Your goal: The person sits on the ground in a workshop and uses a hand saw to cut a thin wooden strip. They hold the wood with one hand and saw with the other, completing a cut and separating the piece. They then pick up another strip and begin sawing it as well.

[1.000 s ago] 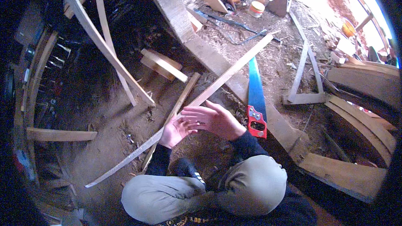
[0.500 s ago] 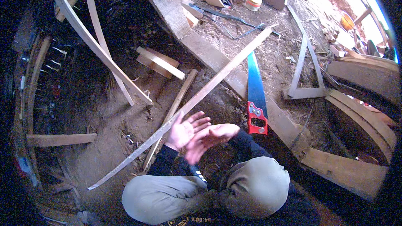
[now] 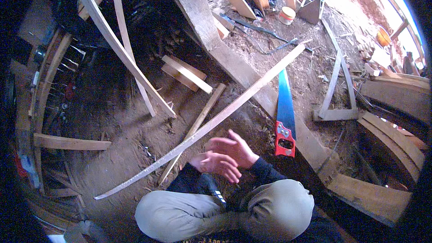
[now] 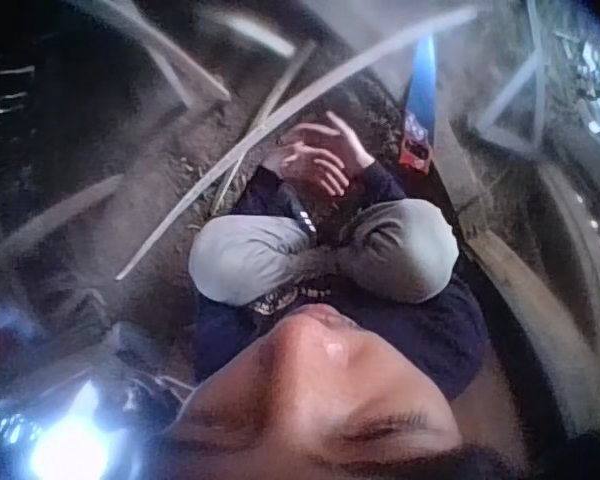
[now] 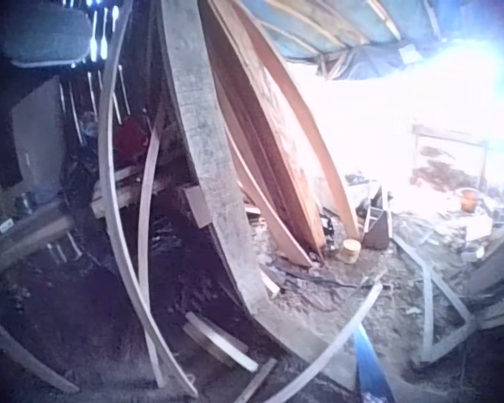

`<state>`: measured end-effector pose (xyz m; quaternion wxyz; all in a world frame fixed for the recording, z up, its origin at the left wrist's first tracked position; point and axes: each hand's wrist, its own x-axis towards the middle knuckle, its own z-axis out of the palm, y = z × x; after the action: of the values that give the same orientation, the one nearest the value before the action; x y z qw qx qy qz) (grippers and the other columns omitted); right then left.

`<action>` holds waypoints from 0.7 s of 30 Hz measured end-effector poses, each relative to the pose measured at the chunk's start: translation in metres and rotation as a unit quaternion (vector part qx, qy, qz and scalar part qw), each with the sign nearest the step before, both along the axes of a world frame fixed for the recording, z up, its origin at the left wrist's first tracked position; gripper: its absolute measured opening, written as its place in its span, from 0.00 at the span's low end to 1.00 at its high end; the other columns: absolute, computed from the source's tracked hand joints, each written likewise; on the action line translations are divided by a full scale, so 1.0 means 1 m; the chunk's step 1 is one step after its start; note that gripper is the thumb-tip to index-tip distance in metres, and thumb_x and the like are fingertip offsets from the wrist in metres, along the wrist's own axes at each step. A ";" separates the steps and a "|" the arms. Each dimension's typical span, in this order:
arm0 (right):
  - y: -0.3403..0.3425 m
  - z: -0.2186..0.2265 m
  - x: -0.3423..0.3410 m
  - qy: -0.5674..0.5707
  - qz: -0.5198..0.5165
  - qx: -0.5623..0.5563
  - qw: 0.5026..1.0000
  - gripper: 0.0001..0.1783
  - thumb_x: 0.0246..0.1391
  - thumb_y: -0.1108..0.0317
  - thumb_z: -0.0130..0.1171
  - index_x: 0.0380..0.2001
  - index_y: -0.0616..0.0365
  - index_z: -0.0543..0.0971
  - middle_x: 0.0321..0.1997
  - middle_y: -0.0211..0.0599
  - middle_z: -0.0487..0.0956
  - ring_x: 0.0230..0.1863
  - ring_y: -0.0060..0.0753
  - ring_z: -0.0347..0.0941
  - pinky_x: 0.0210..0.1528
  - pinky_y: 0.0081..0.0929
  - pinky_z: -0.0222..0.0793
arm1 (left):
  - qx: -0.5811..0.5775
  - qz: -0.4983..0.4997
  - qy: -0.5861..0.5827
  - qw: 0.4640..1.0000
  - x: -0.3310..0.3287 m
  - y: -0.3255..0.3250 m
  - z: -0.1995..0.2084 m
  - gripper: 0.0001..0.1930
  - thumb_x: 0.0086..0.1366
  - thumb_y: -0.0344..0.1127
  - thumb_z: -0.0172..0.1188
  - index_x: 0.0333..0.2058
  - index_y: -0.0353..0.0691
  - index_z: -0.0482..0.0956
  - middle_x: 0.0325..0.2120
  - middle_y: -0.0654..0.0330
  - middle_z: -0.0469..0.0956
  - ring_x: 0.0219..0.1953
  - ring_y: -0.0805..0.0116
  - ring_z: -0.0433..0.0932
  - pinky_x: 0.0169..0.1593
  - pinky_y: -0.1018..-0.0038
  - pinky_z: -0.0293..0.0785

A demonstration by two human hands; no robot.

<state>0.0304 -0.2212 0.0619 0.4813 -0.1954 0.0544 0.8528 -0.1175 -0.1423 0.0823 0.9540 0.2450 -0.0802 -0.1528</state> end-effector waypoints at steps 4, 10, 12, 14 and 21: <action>-0.008 0.010 -0.007 -0.136 0.021 0.030 0.990 0.40 0.61 0.33 0.36 0.54 0.61 0.71 0.49 0.47 0.77 0.54 0.33 0.71 0.61 0.35 0.62 | 0.110 0.086 0.062 0.988 -0.007 -0.016 0.006 0.40 0.64 0.63 0.48 0.61 0.32 0.59 0.56 0.42 0.67 0.58 0.53 0.70 0.60 0.57 0.65; 0.000 -0.034 -0.016 0.303 0.109 0.176 0.930 0.38 0.62 0.37 0.38 0.55 0.63 0.70 0.51 0.49 0.75 0.51 0.40 0.74 0.59 0.39 0.66 | -0.060 0.027 0.056 0.996 -0.010 -0.006 -0.030 0.41 0.66 0.62 0.43 0.64 0.34 0.52 0.63 0.45 0.59 0.63 0.52 0.63 0.62 0.59 0.61; -0.006 -0.026 -0.009 0.113 0.091 0.105 0.984 0.37 0.62 0.39 0.39 0.56 0.64 0.69 0.54 0.51 0.74 0.53 0.42 0.73 0.60 0.41 0.65 | 0.014 0.033 0.080 0.996 -0.014 -0.012 -0.028 0.41 0.66 0.62 0.42 0.65 0.35 0.49 0.65 0.44 0.55 0.64 0.49 0.60 0.62 0.58 0.60; -0.011 -0.025 0.000 -0.125 0.034 -0.017 0.991 0.36 0.63 0.42 0.39 0.58 0.64 0.67 0.60 0.53 0.69 0.59 0.45 0.68 0.62 0.42 0.63 | 0.068 0.046 0.069 0.994 -0.013 -0.015 -0.012 0.42 0.64 0.64 0.43 0.65 0.36 0.50 0.65 0.43 0.55 0.64 0.48 0.60 0.62 0.58 0.60; -0.008 -0.044 0.004 0.238 0.118 0.024 0.964 0.38 0.61 0.35 0.38 0.56 0.57 0.70 0.54 0.45 0.74 0.56 0.44 0.71 0.61 0.42 0.63 | -0.031 0.059 0.144 0.987 -0.014 -0.012 -0.037 0.39 0.66 0.65 0.41 0.62 0.36 0.59 0.58 0.44 0.66 0.60 0.48 0.67 0.63 0.60 0.61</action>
<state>0.0346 -0.2295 0.0181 0.3550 0.0199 0.1233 0.9265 -0.1316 -0.1541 0.0452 0.9700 0.1955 0.0681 -0.1277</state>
